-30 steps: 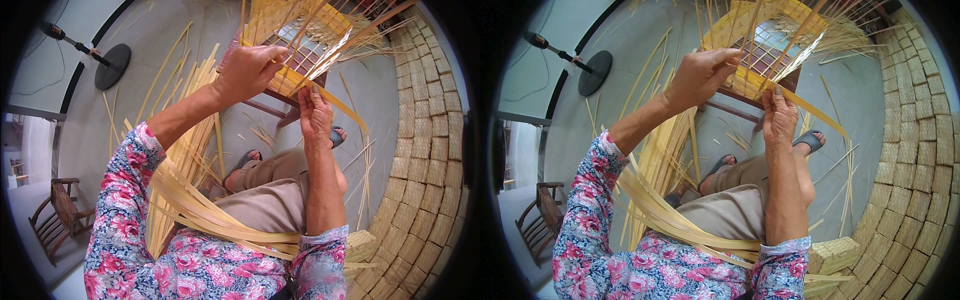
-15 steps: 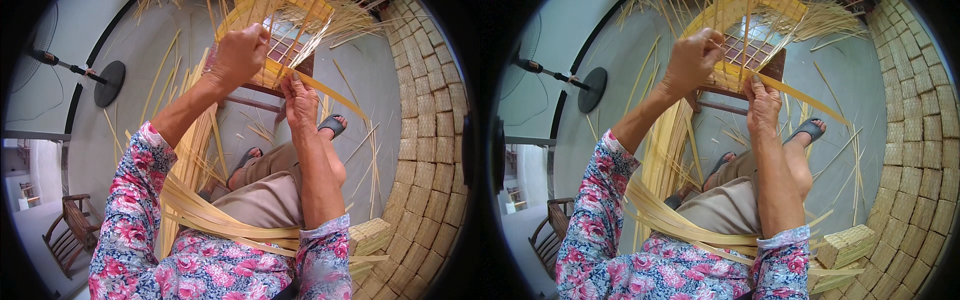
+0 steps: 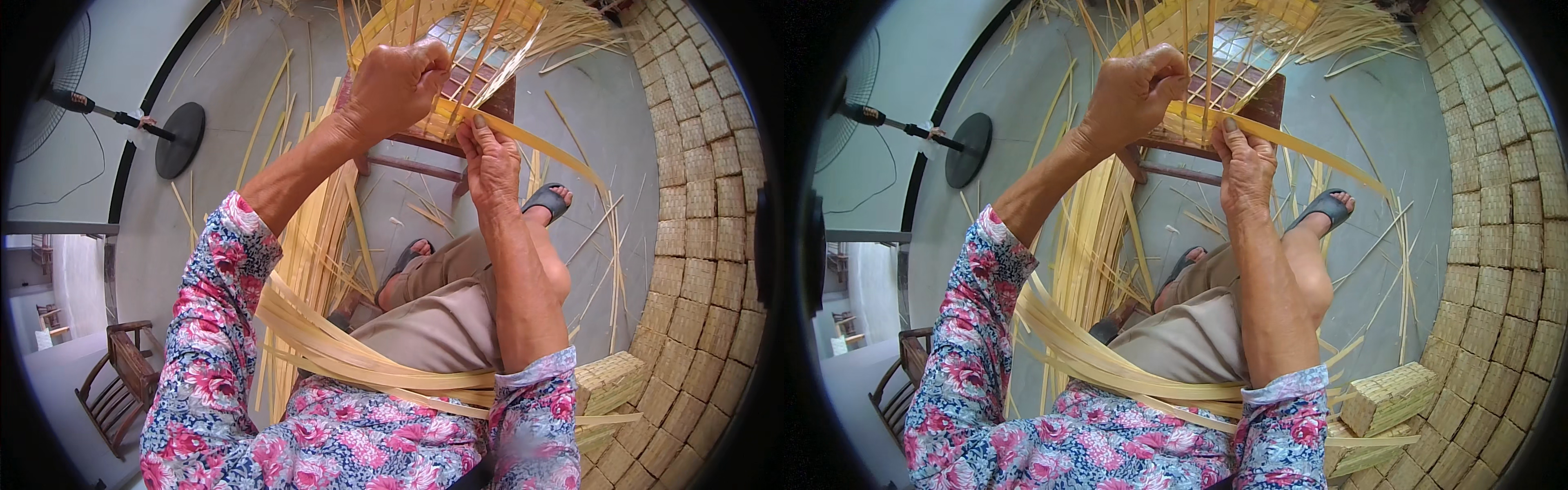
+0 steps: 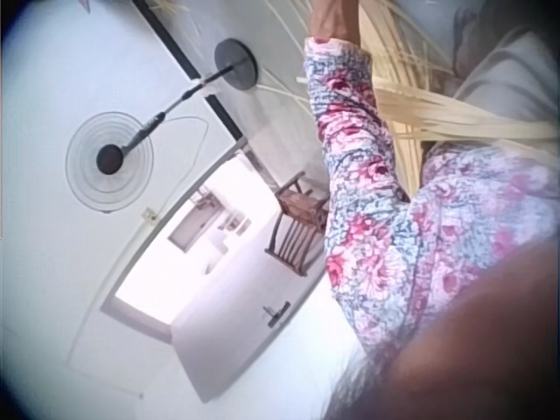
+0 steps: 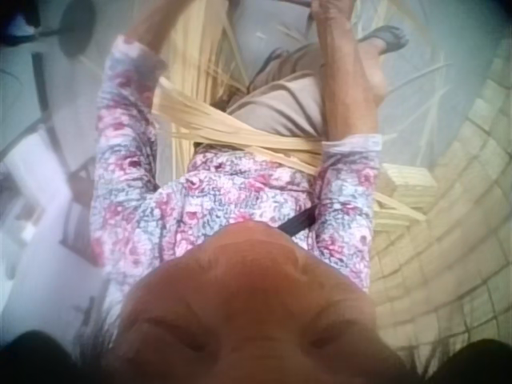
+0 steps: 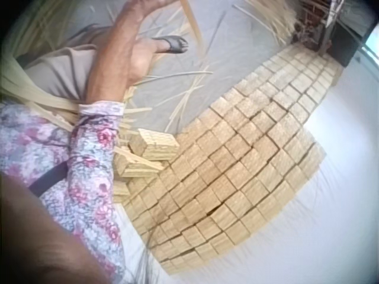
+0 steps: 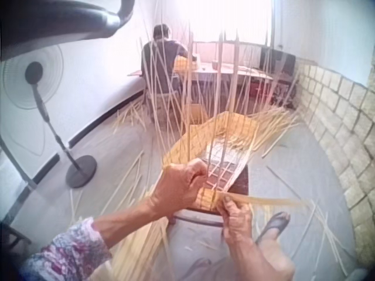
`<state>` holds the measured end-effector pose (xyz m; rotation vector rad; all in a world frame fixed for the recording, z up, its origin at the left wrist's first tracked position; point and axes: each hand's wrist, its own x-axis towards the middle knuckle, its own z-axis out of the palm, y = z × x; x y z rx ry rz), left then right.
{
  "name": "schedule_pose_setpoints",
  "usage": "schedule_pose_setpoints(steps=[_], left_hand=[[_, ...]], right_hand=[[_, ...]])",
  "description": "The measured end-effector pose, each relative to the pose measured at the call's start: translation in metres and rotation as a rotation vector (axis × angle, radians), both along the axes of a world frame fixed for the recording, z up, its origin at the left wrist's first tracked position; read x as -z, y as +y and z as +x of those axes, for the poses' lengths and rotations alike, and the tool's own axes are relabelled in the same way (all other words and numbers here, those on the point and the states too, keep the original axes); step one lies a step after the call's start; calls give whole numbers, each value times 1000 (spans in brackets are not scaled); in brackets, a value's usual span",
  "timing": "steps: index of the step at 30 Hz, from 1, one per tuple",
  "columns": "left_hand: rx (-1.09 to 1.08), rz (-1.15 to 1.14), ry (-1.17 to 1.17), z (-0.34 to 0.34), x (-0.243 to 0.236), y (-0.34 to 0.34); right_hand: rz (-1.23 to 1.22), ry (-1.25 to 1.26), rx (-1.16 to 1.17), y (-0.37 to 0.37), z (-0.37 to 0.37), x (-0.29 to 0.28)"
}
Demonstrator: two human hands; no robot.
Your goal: The person weaves thin bamboo strips into a basket frame by hand, interlacing them through vertical supports to build up the sides. The basket is held on a small wooden stool while the person sits and works continuously.
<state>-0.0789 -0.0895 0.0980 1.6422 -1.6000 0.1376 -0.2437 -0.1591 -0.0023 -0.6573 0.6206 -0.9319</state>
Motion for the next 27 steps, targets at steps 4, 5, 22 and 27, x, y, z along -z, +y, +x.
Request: schedule_pose_setpoints(steps=[4, 5, 22, 27], left_hand=[[-9, -2, -83, 6, -3, 4], [-18, -16, -114, 6, -7, 6], [93, 34, 15, -17, 23, -2], [168, 49, -40, -15, 17, -8]], right_hand=[[5, 15, -8, 1, 1, -1], [11, 14, -10, 1, 2, -2], [1, 8, -8, 5, 4, -3], [-16, 0, 24, 8, 8, -4]])
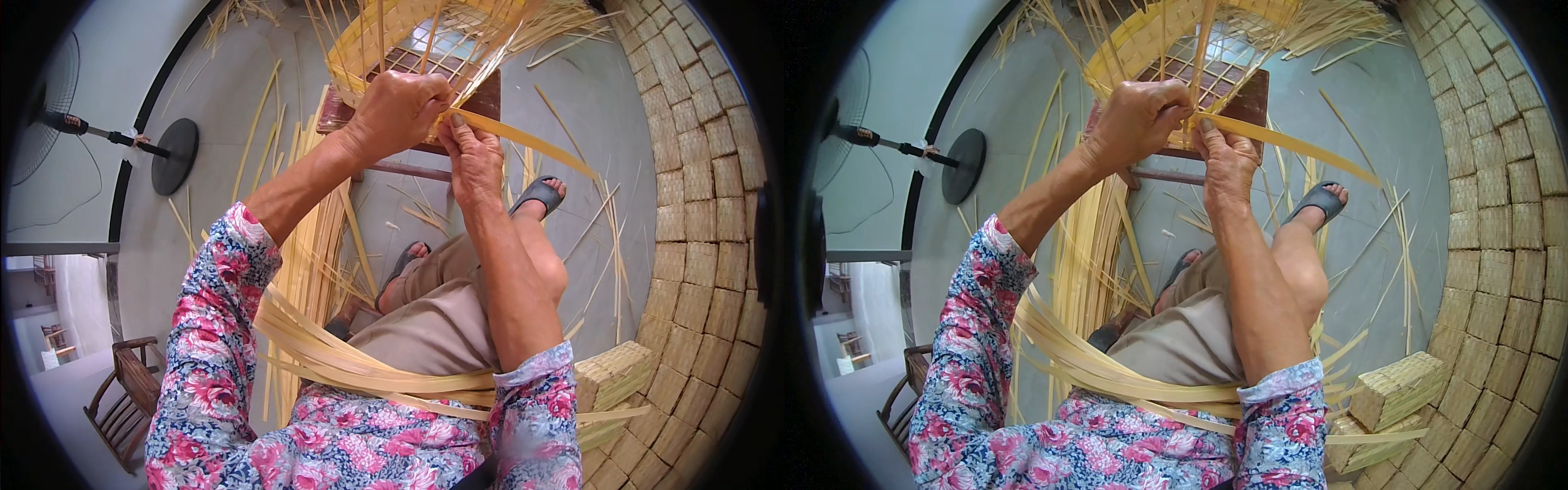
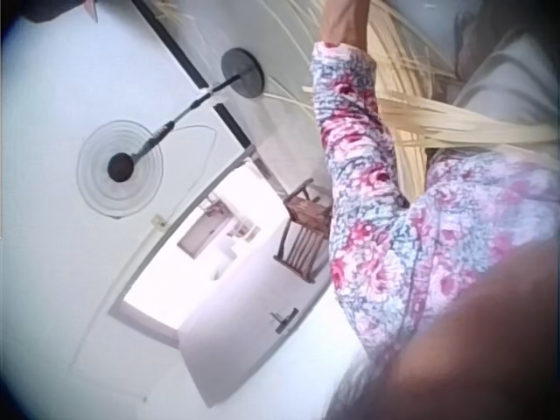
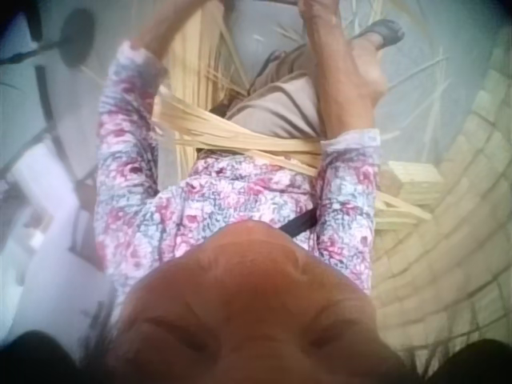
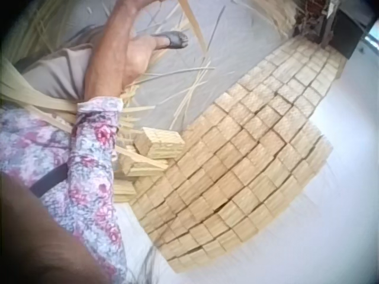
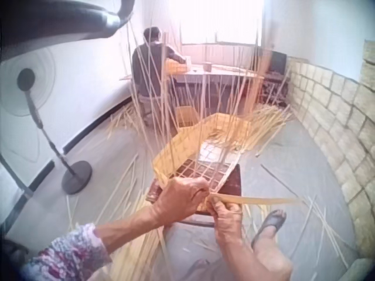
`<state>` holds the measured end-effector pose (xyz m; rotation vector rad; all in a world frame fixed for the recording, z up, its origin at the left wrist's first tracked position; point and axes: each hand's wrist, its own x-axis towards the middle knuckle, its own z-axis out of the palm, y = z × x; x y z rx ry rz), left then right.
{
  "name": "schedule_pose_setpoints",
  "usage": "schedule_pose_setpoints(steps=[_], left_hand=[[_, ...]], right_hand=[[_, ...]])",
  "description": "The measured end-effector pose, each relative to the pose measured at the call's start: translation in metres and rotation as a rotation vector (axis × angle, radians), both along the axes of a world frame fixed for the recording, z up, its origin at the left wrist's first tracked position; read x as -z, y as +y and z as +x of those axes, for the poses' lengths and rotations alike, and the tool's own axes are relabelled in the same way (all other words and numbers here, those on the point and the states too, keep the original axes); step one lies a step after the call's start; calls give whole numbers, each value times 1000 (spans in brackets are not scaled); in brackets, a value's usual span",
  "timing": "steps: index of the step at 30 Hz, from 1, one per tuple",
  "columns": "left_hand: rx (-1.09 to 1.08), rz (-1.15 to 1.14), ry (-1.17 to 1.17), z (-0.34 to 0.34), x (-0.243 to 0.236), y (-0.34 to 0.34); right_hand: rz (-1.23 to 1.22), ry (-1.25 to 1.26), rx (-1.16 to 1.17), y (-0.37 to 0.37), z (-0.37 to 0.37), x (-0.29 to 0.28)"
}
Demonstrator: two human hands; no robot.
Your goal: The person weaves thin bamboo strips into a basket frame by hand, interlacing them through vertical supports to build up the sides. The basket is held on a small wooden stool while the person sits and works continuously.
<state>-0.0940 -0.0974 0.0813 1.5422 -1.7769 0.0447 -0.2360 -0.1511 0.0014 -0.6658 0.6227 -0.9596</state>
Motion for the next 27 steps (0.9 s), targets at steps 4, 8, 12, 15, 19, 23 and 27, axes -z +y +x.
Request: schedule_pose_setpoints(steps=[4, 8, 12, 15, 19, 23, 27], left_hand=[[-30, 40, -35, 0, 0, -3], [-56, 62, -68, 5, -6, 4], [-4, 33, -55, 5, -1, 0], [37, 89, -73, 12, 4, -2], [45, 28, -78, 17, 5, -3], [1, 46, -137, 12, 10, -4], [-32, 24, -147, 9, 12, 0]], right_hand=[[10, 0, 2, 2, 2, 1], [8, 12, -12, 3, 3, -2], [66, -10, 1, 3, 0, -4], [86, 12, 4, 3, -1, -8], [59, 74, -15, -1, 2, -3], [20, 57, -56, -12, -2, 7], [31, 27, -91, -14, -6, 4]])
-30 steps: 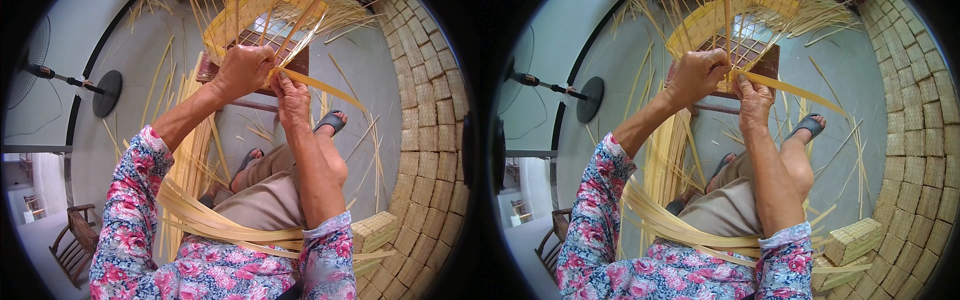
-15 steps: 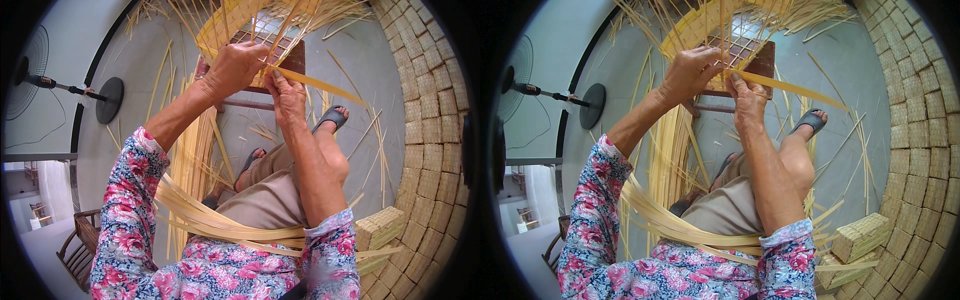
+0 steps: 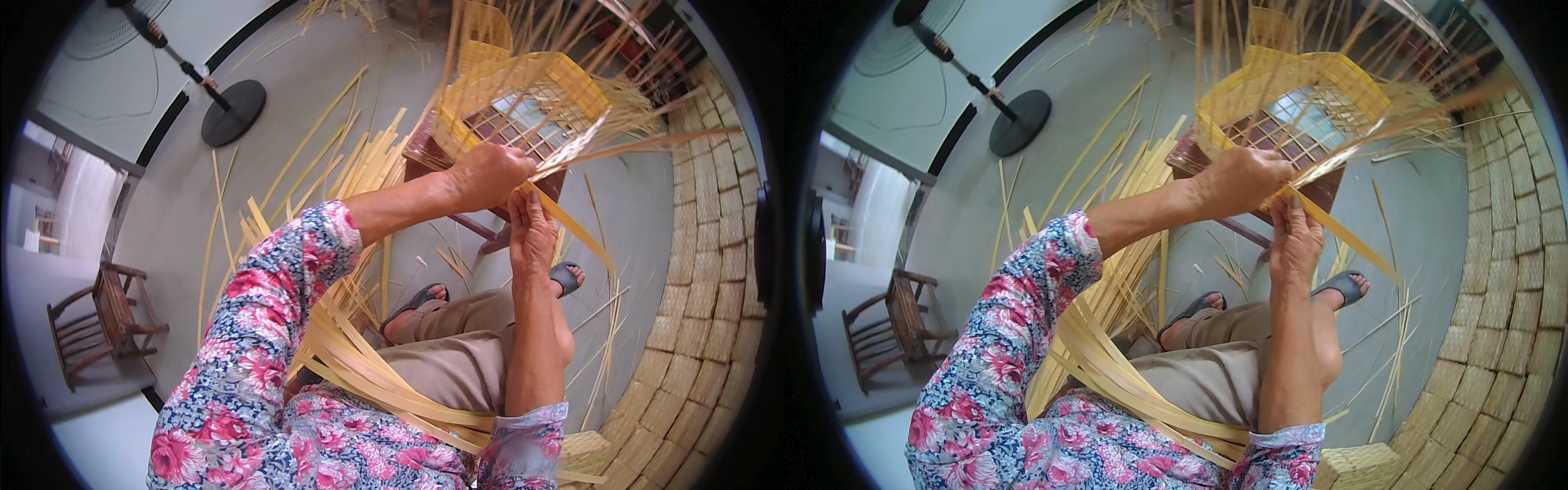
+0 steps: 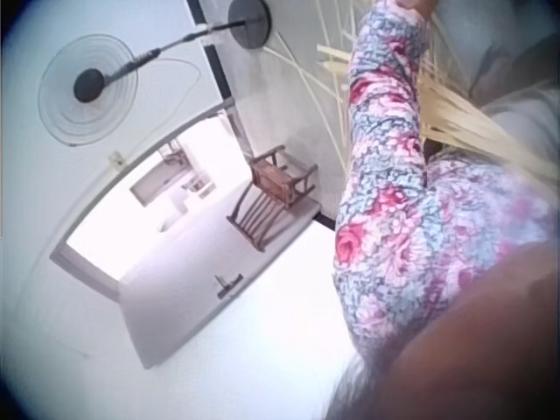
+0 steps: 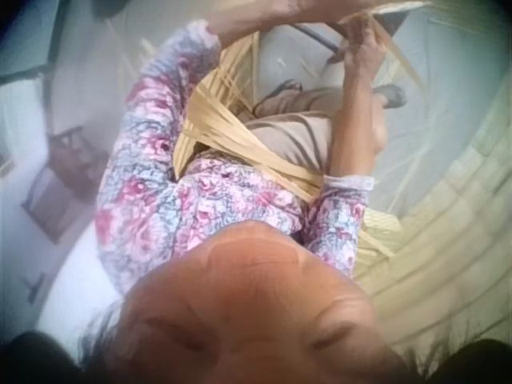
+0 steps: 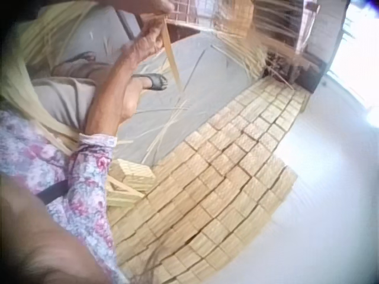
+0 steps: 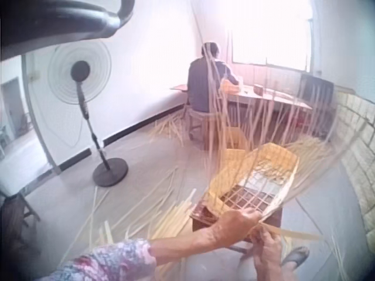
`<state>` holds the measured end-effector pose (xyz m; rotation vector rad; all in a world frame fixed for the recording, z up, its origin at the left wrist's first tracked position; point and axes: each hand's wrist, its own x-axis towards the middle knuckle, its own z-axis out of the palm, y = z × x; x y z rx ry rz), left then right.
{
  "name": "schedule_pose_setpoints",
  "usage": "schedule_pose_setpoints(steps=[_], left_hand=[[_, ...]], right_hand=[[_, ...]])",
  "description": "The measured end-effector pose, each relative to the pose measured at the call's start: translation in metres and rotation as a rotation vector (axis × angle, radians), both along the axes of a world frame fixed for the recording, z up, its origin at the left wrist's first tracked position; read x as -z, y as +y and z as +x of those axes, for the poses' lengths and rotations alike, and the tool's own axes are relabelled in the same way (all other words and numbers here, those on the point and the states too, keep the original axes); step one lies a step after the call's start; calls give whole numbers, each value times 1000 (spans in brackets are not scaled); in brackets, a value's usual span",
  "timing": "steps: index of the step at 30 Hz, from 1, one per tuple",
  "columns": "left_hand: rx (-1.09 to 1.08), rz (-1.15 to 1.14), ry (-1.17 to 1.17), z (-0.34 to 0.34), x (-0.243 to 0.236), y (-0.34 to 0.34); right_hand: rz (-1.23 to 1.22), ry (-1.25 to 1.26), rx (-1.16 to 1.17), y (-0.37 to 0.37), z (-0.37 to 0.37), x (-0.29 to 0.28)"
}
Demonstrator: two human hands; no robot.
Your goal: The person weaves thin bamboo strips into a basket frame by hand, interlacing them through vertical supports to build up the sides. The basket is held on a small wooden stool while the person sits and works continuously.
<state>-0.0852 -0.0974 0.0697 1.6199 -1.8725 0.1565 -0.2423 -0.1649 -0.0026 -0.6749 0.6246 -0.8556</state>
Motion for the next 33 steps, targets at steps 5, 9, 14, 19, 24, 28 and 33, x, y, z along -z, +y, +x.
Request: schedule_pose_setpoints(steps=[5, 9, 14, 19, 24, 28, 33], left_hand=[[-14, 15, -14, 1, 0, 2], [7, 49, -18, 3, 1, -2], [-4, 108, -158, 2, -5, -13], [117, 190, 88, 23, -9, -11], [175, 149, 60, 26, -8, -12], [131, 187, 23, 23, -10, -9], [20, 216, -75, 18, -8, -2]], right_hand=[[-3, 0, -22, -1, 0, 0], [9, 17, -44, -3, -1, -1], [18, 9, -43, -7, -8, 1], [53, -21, -36, 3, 5, -1], [14, -11, -64, 1, 1, -2], [-6, 3, -59, 6, 2, -3], [-86, 285, -221, 19, -9, -40]])
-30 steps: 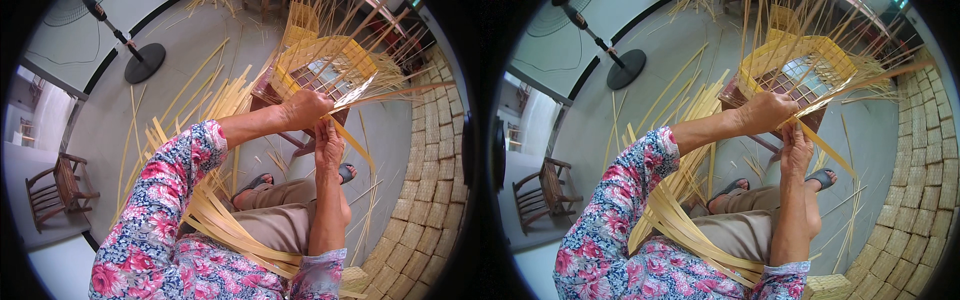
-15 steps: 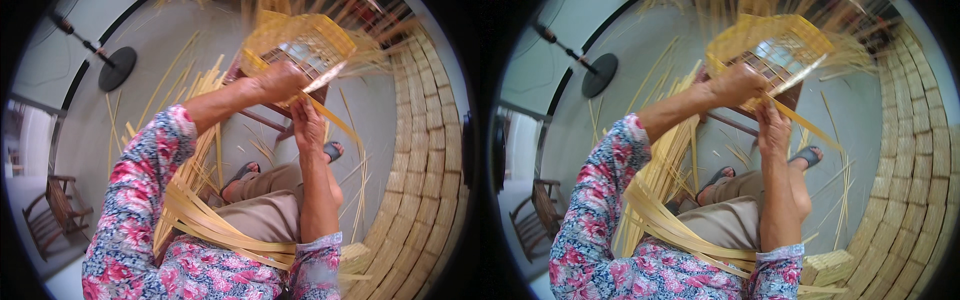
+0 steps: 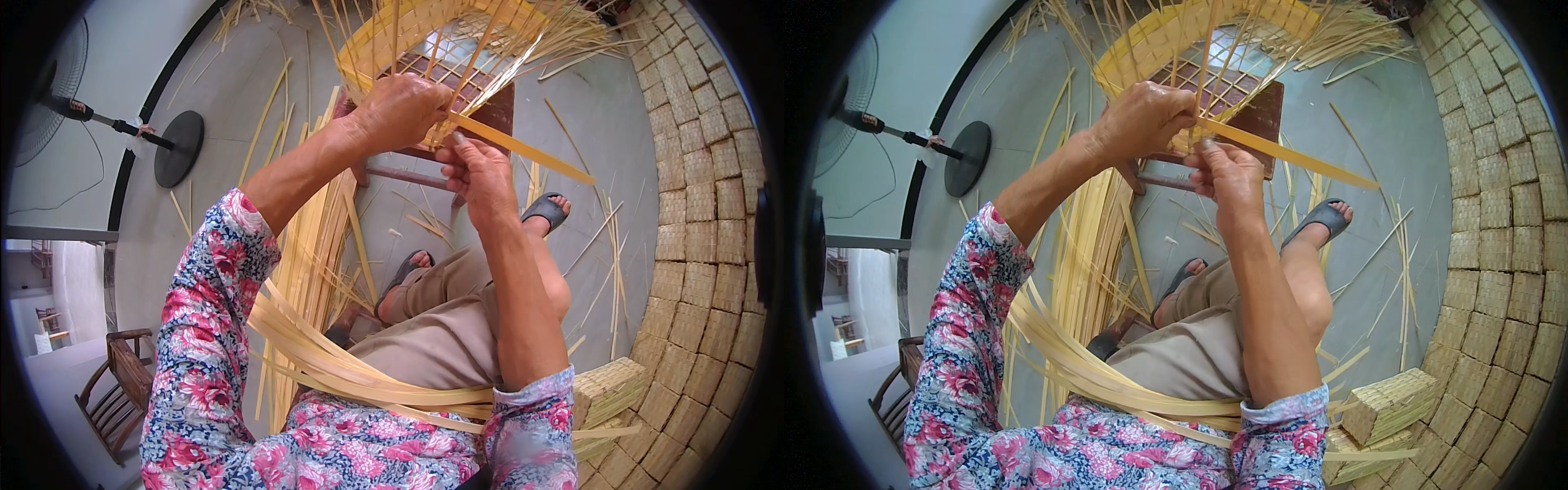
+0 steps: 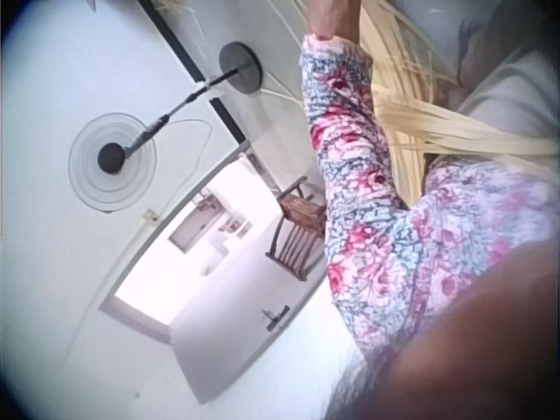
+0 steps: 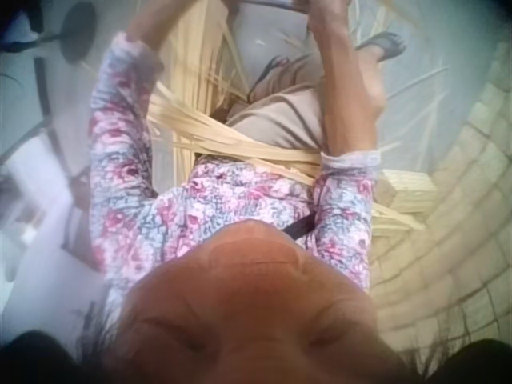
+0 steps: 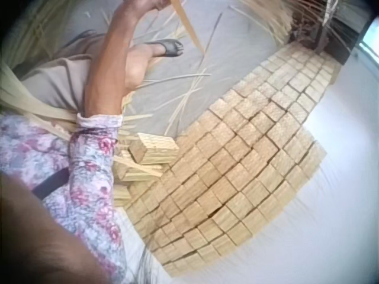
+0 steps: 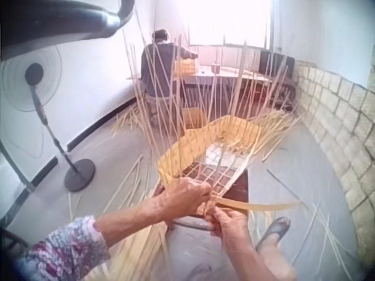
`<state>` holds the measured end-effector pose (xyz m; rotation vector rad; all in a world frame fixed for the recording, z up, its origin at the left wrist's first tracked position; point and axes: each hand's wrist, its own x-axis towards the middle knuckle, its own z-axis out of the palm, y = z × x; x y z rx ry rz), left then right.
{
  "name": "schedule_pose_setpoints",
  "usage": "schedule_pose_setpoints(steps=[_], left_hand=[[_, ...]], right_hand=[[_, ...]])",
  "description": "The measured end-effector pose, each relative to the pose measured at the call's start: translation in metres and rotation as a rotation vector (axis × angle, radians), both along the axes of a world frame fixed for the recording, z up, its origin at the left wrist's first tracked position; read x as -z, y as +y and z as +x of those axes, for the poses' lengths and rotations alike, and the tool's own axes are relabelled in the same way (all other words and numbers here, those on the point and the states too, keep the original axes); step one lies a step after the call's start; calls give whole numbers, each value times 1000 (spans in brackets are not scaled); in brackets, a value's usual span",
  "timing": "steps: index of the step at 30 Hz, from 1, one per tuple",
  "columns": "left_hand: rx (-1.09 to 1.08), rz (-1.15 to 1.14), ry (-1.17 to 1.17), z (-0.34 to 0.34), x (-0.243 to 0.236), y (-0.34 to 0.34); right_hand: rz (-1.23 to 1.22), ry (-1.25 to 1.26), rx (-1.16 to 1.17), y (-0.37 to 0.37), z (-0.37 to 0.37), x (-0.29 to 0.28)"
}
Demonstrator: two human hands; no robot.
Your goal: The person weaves thin bamboo strips into a basket frame by hand, interlacing them through vertical supports to build up the sides. The basket is held on a small wooden stool while the person sits and works continuously.
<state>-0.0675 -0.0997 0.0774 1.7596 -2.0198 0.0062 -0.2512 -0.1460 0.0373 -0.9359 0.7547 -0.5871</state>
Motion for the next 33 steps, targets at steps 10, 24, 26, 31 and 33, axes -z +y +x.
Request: schedule_pose_setpoints(steps=[10, 24, 26, 31, 33], left_hand=[[72, -36, 68, 4, 3, 9], [221, -25, 56, -7, -9, 38], [256, -26, 61, -5, -6, 38], [358, -20, 46, 0, -4, 44], [389, 16, 66, 5, -11, 46]], right_hand=[[-1311, 654, -69, -23, -1, -29], [-1629, 646, -185, -31, -28, -25], [-1680, 571, -201, -30, -29, -22], [-1782, 466, -254, -37, -25, -15], [-1790, 422, -290, -38, -21, -19]])
